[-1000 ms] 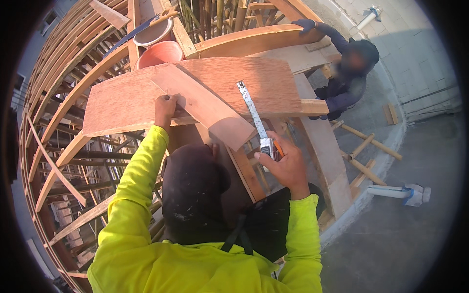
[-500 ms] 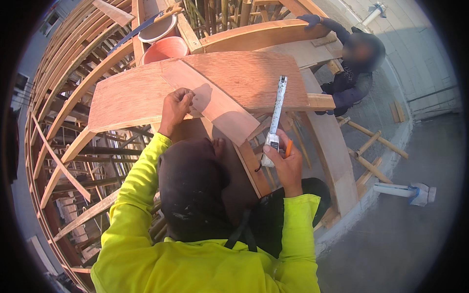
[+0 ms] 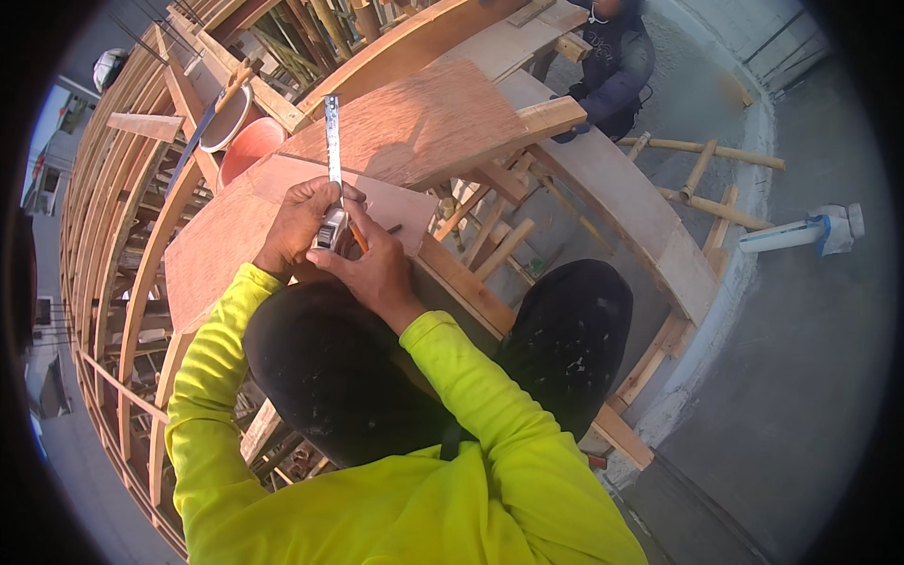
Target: The person measures and marks a piece of plywood on a wooden frame using a tape measure, pencil, and square. They repeatedly measure, mark, and adjust the wood, then use a hand saw to cut along the marked line.
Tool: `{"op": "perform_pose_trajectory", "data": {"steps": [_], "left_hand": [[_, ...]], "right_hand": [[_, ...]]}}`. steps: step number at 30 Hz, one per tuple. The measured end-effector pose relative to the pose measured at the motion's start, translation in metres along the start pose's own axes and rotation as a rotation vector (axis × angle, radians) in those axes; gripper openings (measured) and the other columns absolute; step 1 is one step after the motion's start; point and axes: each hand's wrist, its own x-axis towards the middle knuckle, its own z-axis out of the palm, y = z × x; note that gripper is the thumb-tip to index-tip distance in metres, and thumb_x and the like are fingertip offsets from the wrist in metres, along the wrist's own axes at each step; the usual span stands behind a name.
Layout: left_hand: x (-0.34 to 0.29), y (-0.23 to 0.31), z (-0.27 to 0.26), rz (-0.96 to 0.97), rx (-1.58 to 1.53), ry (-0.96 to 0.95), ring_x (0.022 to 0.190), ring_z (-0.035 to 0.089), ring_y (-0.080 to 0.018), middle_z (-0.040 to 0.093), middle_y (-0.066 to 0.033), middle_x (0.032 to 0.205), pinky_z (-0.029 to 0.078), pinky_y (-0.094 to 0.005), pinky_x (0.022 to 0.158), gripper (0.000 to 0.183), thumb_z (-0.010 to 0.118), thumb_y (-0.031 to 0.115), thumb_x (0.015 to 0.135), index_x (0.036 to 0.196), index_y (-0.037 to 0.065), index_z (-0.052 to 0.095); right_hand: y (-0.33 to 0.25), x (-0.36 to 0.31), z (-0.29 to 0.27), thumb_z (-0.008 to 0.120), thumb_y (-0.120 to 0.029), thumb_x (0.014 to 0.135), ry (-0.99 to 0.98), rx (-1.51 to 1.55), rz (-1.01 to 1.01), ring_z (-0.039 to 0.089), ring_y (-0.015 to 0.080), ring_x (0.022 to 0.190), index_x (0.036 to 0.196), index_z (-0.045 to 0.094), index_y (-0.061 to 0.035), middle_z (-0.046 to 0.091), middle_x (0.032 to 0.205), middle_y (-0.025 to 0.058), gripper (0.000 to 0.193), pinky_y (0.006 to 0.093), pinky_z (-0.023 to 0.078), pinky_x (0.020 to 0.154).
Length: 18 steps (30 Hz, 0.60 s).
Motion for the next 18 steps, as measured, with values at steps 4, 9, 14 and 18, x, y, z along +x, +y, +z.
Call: {"op": "perform_pose_trajectory", "data": {"steps": [4, 9, 14, 18], "left_hand": [[-0.010, 0.001, -0.015, 0.113, -0.145, 0.130, 0.072, 0.068, -0.0157, 0.070, -0.0108, 0.077, 0.058, -0.0292, 0.068, 0.030, 0.053, 0.024, 0.107, 0.093, 0.000, 0.066], [-0.029, -0.015, -0.034, -0.270, 0.361, 0.049, 0.064, 0.060, -0.0106, 0.066, -0.0037, 0.072, 0.049, -0.0267, 0.063, 0.029, 0.056, 0.017, 0.101, 0.083, 0.002, 0.071], [-0.052, -0.041, -0.034, -0.214, 0.479, -0.026, 0.068, 0.059, -0.0132, 0.066, -0.0039, 0.071, 0.048, -0.0305, 0.067, 0.031, 0.059, 0.025, 0.096, 0.083, 0.000, 0.071], [-0.057, -0.046, -0.030, -0.082, 0.458, -0.034, 0.069, 0.059, -0.0145, 0.065, -0.0053, 0.071, 0.048, -0.0316, 0.067, 0.033, 0.061, 0.027, 0.093, 0.080, -0.002, 0.071]], "right_hand": [[0.028, -0.011, -0.038, 0.076, -0.025, 0.093, 0.168, -0.049, 0.101, 0.063, 0.0124, 0.094, 0.134, 0.060, 0.0038, 0.068, 0.104, 0.0079, 0.053, 0.0273, 0.052, 0.081], [0.075, 0.015, -0.092, 0.066, -0.022, 0.099, 0.417, -0.120, 0.379, 0.064, 0.0133, 0.088, 0.127, 0.065, 0.0051, 0.069, 0.101, 0.0089, 0.039, 0.0284, 0.052, 0.079], [0.089, 0.014, -0.080, 0.067, -0.023, 0.099, 0.245, 0.158, 0.655, 0.052, 0.0073, 0.064, 0.127, 0.065, 0.0048, 0.067, 0.091, 0.0034, 0.039, 0.0256, 0.039, 0.056], [0.089, 0.009, -0.052, 0.062, -0.021, 0.101, 0.138, 0.079, 0.666, 0.069, 0.0164, 0.095, 0.122, 0.066, 0.0108, 0.073, 0.108, 0.0137, 0.038, 0.0292, 0.053, 0.083]]}}
